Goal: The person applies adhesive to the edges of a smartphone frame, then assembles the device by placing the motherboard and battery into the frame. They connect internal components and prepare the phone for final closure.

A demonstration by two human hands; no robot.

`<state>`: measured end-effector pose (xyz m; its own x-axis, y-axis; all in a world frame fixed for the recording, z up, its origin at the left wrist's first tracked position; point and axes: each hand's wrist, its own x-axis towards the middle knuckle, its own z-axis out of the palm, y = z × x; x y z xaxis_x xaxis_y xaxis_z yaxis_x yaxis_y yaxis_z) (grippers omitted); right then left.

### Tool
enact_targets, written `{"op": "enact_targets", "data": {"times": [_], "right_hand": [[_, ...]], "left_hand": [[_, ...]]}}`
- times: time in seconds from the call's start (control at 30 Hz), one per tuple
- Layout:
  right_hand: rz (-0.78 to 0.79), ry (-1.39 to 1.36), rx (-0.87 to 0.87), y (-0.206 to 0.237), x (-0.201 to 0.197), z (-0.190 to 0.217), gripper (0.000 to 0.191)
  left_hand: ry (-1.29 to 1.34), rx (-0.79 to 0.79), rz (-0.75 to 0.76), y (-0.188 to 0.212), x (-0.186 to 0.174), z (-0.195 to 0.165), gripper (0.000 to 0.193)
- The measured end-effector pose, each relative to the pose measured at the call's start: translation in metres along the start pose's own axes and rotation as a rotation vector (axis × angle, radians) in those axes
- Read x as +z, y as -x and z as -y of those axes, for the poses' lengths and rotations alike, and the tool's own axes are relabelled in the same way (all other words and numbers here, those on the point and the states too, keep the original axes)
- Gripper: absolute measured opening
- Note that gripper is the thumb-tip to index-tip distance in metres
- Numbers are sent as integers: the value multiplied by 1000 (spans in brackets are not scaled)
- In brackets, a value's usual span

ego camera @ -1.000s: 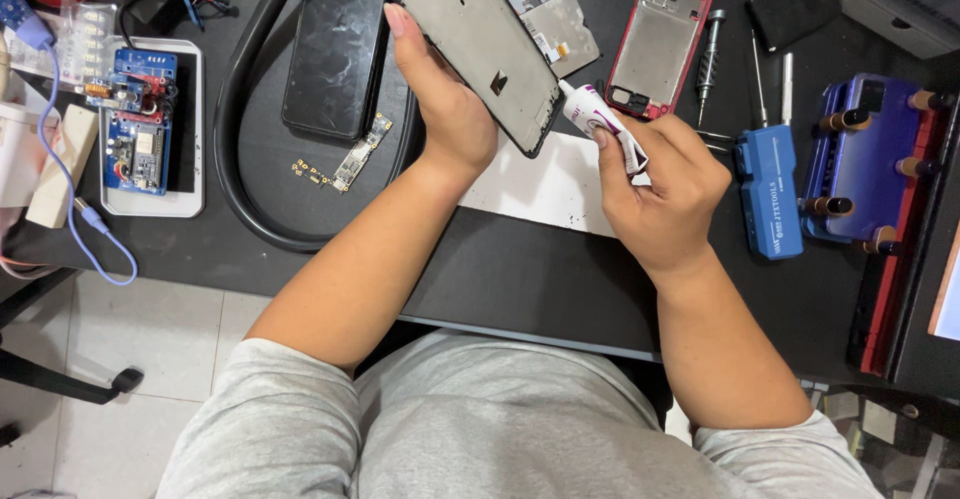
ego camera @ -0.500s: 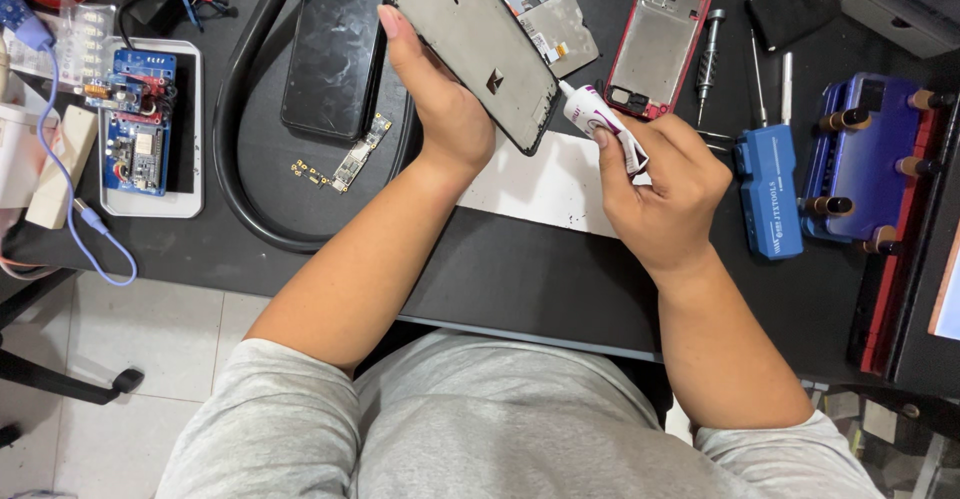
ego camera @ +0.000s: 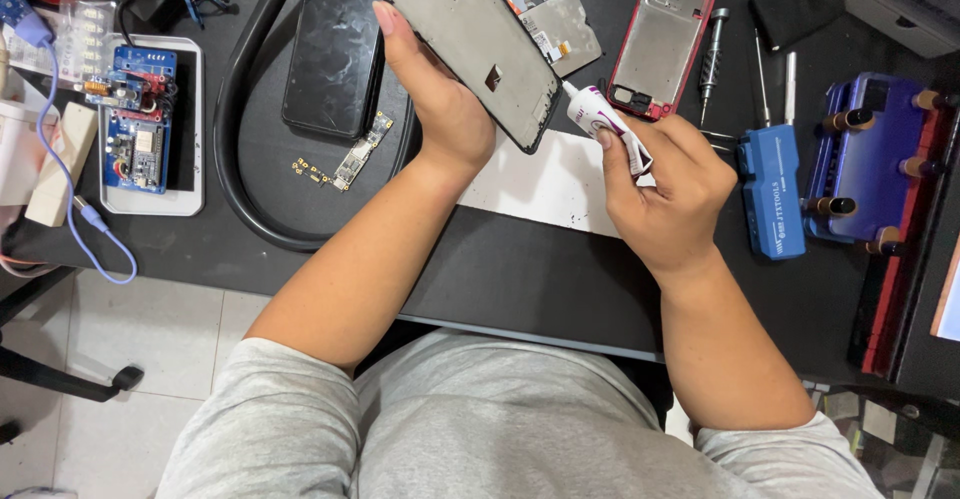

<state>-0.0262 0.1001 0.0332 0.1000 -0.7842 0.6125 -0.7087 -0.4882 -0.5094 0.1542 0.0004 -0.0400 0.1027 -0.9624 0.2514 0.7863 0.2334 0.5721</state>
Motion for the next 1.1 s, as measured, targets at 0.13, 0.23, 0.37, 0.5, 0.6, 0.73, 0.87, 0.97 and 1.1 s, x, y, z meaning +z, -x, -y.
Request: {"op": "enact_targets", "data": {"times": [0.13,0.23,0.37,0.5,0.6,0.73,0.87,0.97,1.1], "right_hand": [[2,2,-3,1,-1,-1,16],[-1,4,-1,2,-3,-3,15],[-1,2,2,2,-4,-4,14],[4,2,2,3,-4,-3,14],[6,-6,-6,2,-4,-2,15],[13,-7,-5,2,-6,1,14],[13,-20,-8,7,-16,2,13],[-8,-2,-7,9,-17,-1,12],[-105,40,1,10,-27,-5,13]], "left_hand": [[-20,7,-4,0,1,-1,74],[-28,10,-16,1,3,2,74],[-21,31,-5,-1,4,1,74],[-1,36,0,0,5,0,73],[-9,20,-26,-1,5,-1,72],[6,25,-38,-2,9,-4,72],[-2,39,-31,3,18,-6,72],[47,8,-78,0,25,-11,73],[182,-123,61,0,35,-20,78]]}}
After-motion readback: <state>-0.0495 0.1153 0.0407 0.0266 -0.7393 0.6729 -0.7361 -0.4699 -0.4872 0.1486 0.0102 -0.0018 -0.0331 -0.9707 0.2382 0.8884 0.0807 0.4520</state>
